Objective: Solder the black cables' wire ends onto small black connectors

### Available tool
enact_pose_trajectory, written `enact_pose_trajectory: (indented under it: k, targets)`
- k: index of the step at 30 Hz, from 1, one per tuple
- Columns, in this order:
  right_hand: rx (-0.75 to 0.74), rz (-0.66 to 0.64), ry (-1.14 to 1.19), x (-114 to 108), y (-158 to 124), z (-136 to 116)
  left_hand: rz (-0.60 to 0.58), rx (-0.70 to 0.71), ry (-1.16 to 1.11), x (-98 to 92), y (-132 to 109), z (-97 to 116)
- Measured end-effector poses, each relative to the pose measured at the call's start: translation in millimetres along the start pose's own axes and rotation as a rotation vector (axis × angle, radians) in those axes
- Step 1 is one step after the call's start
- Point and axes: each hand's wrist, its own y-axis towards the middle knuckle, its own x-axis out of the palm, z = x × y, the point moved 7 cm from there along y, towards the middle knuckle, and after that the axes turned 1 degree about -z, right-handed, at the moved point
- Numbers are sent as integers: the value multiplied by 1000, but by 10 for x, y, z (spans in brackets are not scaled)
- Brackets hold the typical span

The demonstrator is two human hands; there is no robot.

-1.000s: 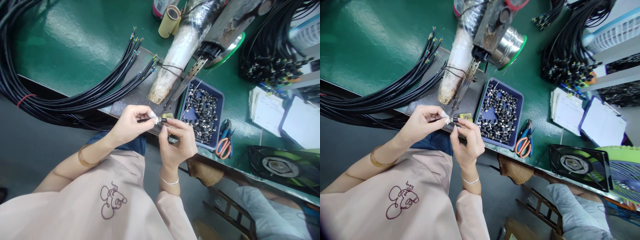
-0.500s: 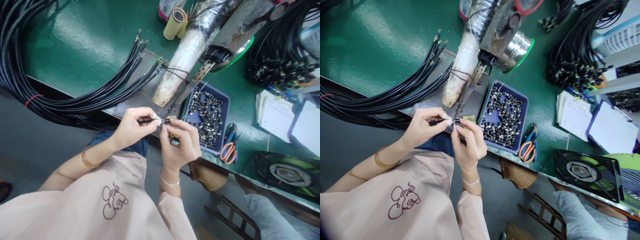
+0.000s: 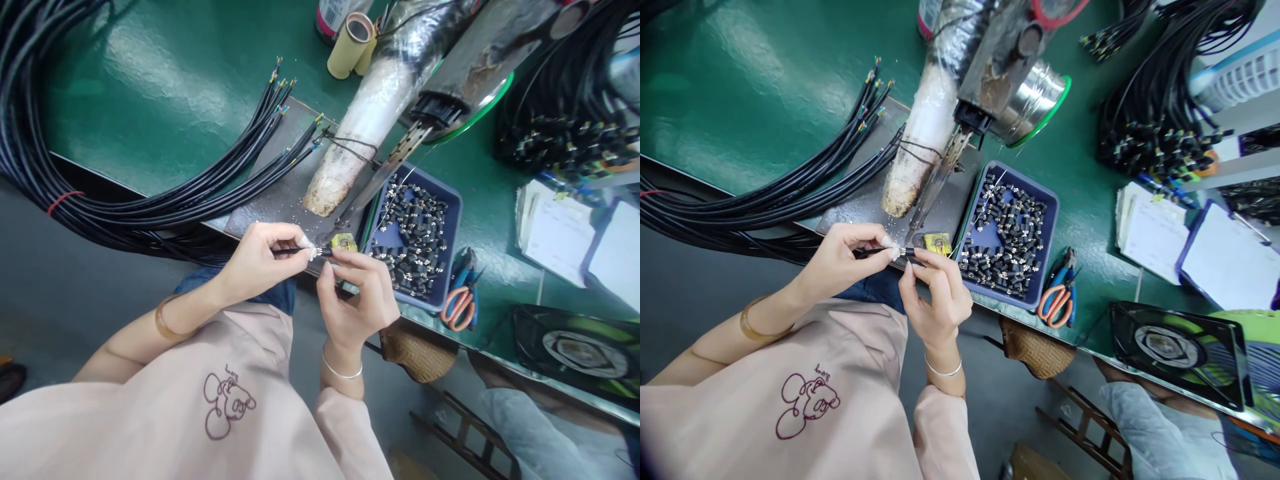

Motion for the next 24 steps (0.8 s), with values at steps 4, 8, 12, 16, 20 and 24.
enact_pose_trajectory:
  k: [4, 8, 12, 16, 20, 24]
  targets:
    - [12, 24, 19, -36, -27, 9, -18, 8, 33, 19, -38, 6]
    - [11, 44, 37, -55, -26, 0, -3, 6, 22, 25, -56, -13]
    - [14, 38, 4, -34, 11, -12, 37, -1, -1, 8, -45, -31]
    - [-3, 52, -24, -7, 33, -27, 42, 22, -12, 6, -26, -23]
    - [13, 57, -22, 29, 24, -13, 73, 30, -23, -9, -12, -28]
    - [16, 78, -31, 43, 35, -12, 85, 35, -48, -12, 2, -18]
